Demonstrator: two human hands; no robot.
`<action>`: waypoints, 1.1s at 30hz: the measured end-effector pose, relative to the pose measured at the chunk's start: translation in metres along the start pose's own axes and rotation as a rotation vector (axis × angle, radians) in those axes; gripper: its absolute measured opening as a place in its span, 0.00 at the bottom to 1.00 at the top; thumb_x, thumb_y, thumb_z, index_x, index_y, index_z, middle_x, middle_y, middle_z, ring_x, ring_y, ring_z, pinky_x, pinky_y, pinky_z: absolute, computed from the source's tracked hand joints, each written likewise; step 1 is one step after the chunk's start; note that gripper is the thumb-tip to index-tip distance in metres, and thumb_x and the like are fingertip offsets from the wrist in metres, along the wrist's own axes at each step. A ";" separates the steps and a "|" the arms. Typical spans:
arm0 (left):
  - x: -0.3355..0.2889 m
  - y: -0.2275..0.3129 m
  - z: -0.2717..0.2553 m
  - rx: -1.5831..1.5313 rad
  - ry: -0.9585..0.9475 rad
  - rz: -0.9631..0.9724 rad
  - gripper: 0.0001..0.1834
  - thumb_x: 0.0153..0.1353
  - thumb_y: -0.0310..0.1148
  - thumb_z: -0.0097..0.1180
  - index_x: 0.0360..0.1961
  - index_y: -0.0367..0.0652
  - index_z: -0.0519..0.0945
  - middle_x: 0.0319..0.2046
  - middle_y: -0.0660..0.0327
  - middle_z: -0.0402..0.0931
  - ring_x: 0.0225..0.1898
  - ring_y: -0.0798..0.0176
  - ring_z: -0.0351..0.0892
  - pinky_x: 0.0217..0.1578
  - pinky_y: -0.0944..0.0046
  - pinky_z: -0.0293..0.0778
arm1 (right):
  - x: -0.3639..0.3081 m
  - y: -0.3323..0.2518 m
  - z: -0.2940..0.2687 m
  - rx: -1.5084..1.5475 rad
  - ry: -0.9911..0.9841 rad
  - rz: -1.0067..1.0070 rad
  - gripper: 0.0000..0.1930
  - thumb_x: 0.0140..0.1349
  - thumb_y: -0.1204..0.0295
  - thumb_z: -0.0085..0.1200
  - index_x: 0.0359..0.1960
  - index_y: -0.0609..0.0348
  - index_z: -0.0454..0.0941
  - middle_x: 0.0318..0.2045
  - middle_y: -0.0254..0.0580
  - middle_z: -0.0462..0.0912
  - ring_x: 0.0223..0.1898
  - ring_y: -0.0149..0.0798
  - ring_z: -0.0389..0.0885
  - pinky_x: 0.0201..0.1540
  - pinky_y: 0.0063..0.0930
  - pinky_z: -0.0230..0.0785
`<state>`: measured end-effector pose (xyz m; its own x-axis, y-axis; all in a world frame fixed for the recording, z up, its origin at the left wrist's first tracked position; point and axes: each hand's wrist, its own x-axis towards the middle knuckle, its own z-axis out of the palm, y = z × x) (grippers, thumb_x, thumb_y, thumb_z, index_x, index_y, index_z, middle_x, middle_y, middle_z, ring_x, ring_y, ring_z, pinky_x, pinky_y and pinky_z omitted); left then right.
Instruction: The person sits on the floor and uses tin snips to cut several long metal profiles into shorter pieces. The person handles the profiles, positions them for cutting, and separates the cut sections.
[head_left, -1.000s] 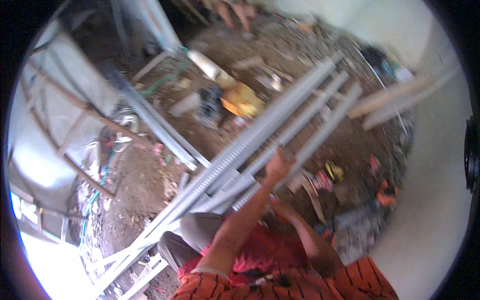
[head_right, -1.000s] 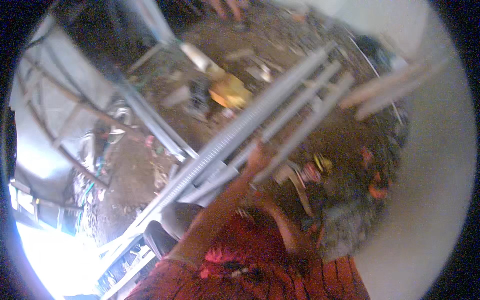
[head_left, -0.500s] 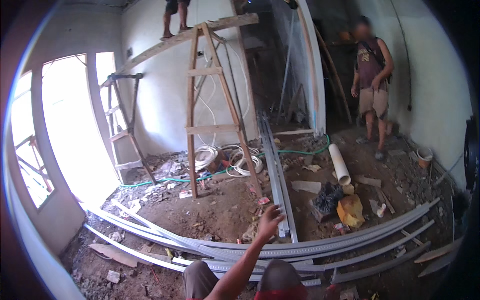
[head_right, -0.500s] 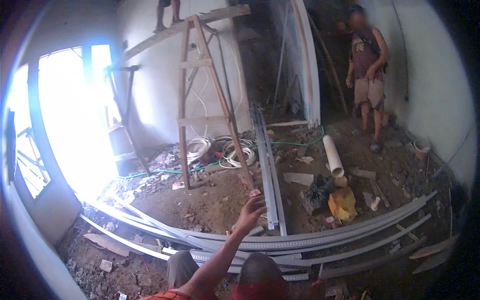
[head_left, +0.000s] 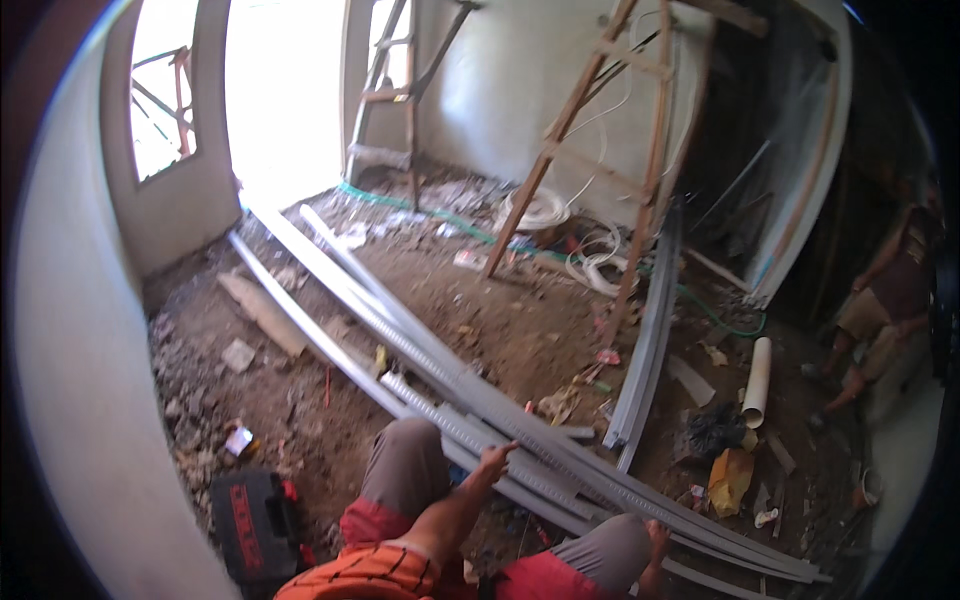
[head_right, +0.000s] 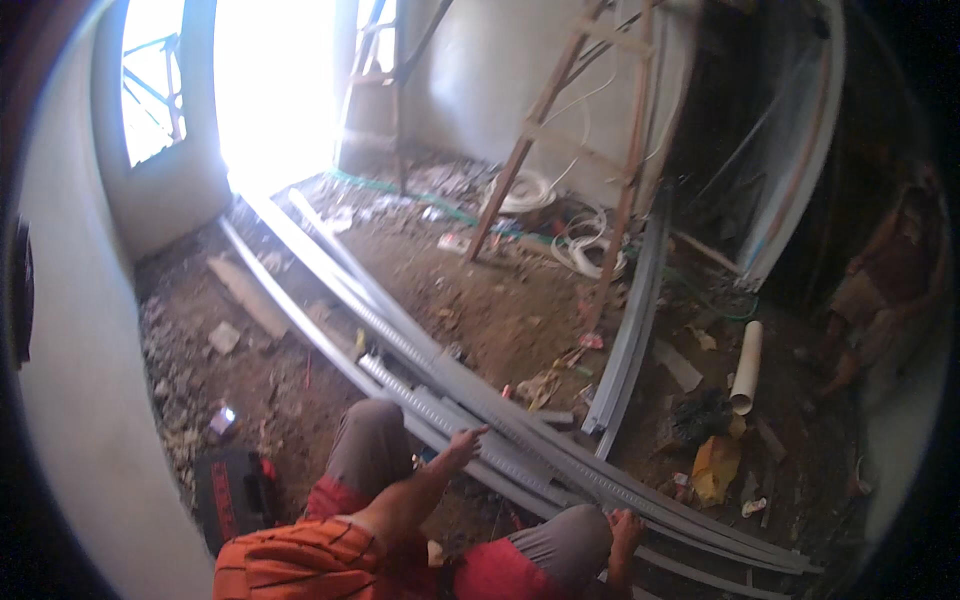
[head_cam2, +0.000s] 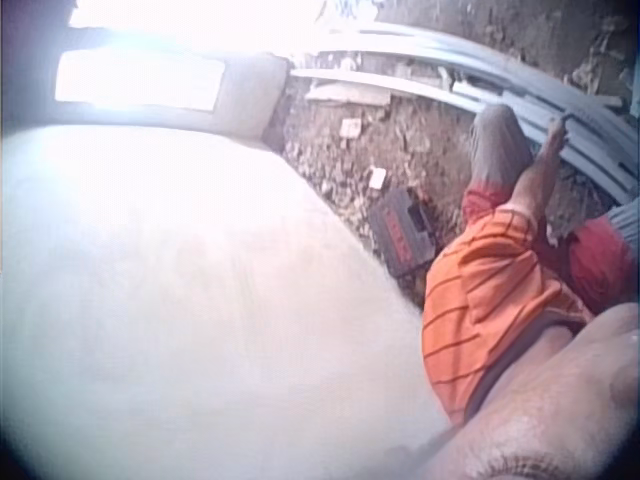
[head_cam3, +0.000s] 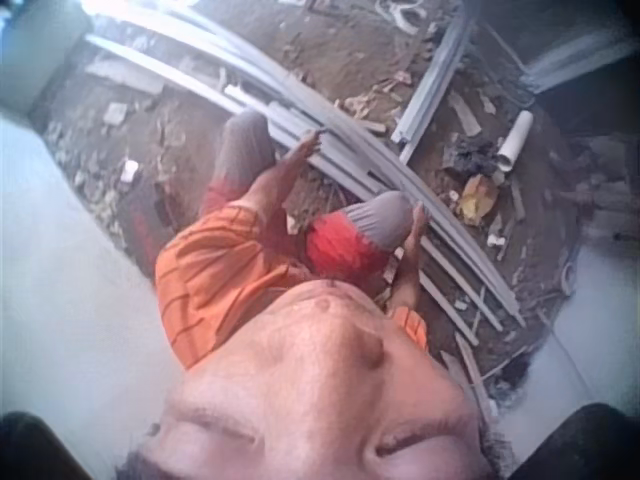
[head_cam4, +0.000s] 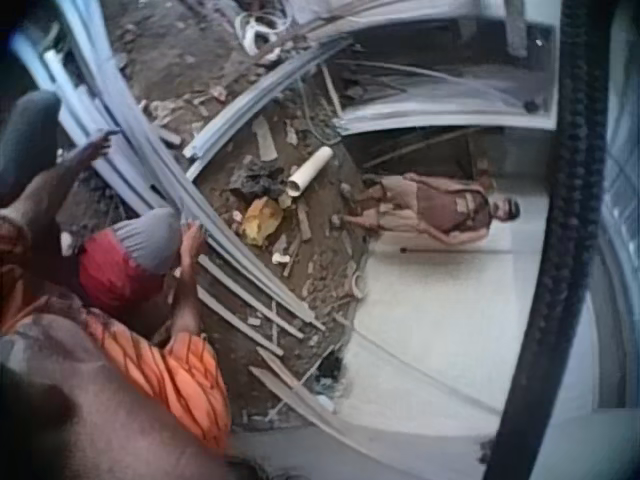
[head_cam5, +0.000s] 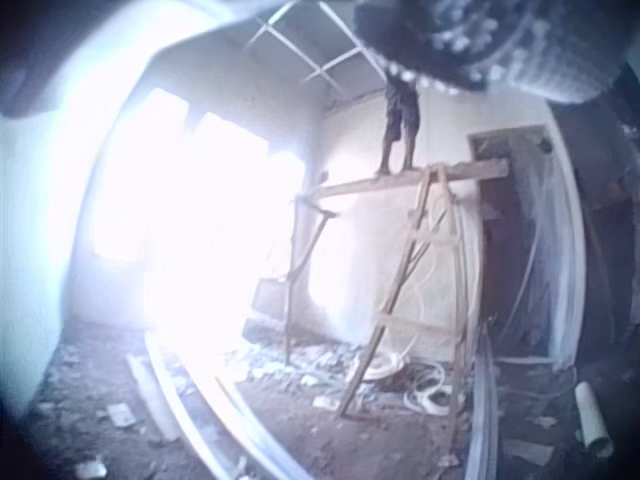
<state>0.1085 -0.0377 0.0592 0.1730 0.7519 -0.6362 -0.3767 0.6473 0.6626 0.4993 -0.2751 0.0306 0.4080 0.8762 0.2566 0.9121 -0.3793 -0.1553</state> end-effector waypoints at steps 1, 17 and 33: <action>0.007 0.004 -0.018 -0.015 -0.033 -0.030 0.24 0.47 0.42 0.66 0.39 0.40 0.69 0.29 0.63 0.67 0.28 0.64 0.67 0.26 0.57 0.66 | 0.014 -0.027 -0.009 0.016 -0.005 -0.028 0.21 0.44 0.56 0.63 0.32 0.60 0.73 0.31 0.50 0.77 0.39 0.52 0.74 0.45 0.44 0.64; 0.049 -0.017 -0.007 -0.089 -0.191 -0.091 0.25 0.51 0.42 0.60 0.47 0.41 0.71 0.46 0.53 0.68 0.45 0.55 0.70 0.47 0.50 0.67 | 0.035 -0.039 -0.041 -0.005 -0.490 -0.080 0.29 0.42 0.61 0.63 0.46 0.61 0.69 0.42 0.49 0.77 0.45 0.51 0.74 0.49 0.44 0.65; -0.001 -0.120 -0.002 1.387 -0.836 0.509 0.19 0.42 0.36 0.60 0.39 0.46 0.80 0.38 0.58 0.78 0.39 0.54 0.76 0.40 0.59 0.72 | -0.167 -0.018 -0.120 0.003 -0.374 0.177 0.22 0.58 0.57 0.45 0.49 0.58 0.70 0.42 0.54 0.74 0.47 0.56 0.69 0.50 0.47 0.62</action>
<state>0.1515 -0.1167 -0.0206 0.8624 0.4654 -0.1991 0.4012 -0.3884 0.8296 0.4192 -0.4502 0.1054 0.5156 0.8456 -0.1384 0.8291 -0.5331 -0.1684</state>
